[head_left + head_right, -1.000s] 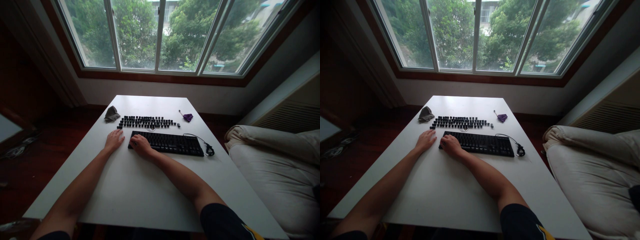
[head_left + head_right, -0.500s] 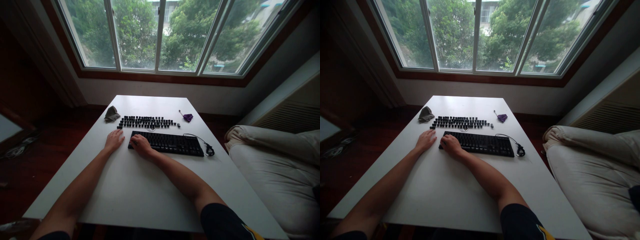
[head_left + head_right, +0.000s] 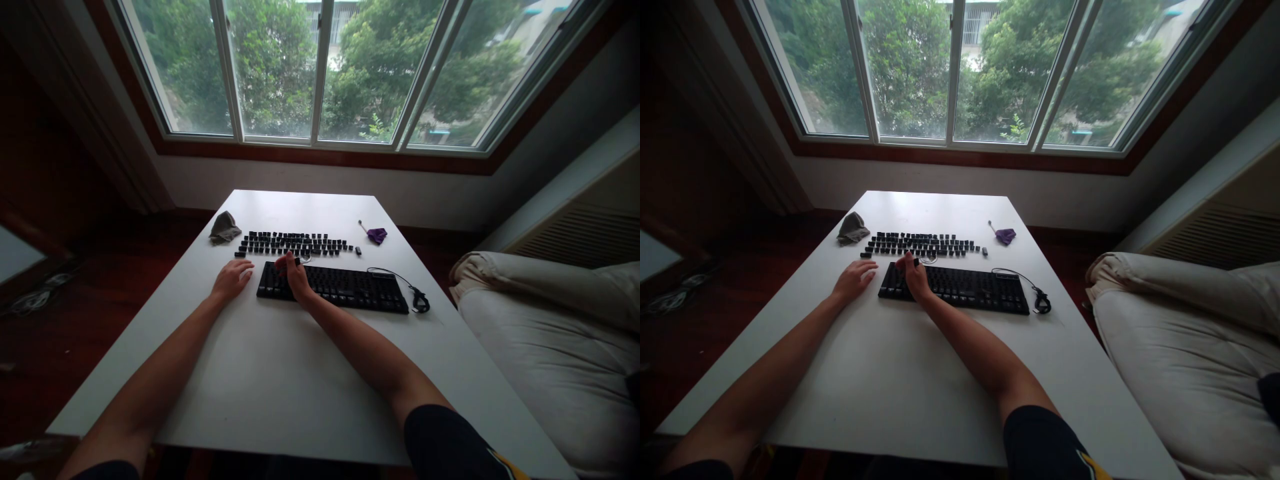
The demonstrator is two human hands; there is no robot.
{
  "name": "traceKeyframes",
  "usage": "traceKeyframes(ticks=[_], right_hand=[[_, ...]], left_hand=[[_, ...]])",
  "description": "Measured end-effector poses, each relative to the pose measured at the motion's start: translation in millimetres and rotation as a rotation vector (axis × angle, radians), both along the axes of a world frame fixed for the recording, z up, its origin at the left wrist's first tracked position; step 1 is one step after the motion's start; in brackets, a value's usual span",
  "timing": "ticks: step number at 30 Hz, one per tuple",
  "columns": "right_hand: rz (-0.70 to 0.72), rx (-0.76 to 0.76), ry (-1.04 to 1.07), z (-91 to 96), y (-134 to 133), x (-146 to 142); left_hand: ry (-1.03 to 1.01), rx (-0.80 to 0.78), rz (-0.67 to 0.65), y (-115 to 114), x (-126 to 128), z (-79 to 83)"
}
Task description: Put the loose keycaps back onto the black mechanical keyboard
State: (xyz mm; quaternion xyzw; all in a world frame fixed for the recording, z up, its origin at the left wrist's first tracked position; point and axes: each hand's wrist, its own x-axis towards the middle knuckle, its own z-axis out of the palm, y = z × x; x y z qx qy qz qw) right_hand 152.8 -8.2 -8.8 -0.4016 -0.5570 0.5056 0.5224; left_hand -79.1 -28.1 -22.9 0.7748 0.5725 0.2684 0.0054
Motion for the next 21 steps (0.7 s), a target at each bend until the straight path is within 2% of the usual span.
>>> traceKeyframes(ticks=[4,11,17,21], right_hand=[[0.033,-0.064,0.151,3.5,5.1,0.7],[0.031,-0.084,0.214,10.7,4.1,3.2],[0.013,-0.007,0.159,7.7,13.7,8.6],[-0.015,-0.058,0.042,6.8,18.8,11.1]], left_hand=[[-0.070,-0.013,-0.167,-8.1,12.4,9.3],[-0.064,-0.060,-0.400,-17.2,29.4,19.9],[0.032,-0.075,-0.485,-21.6,34.8,24.4],[0.091,-0.091,-0.519,-20.1,35.7,21.1]])
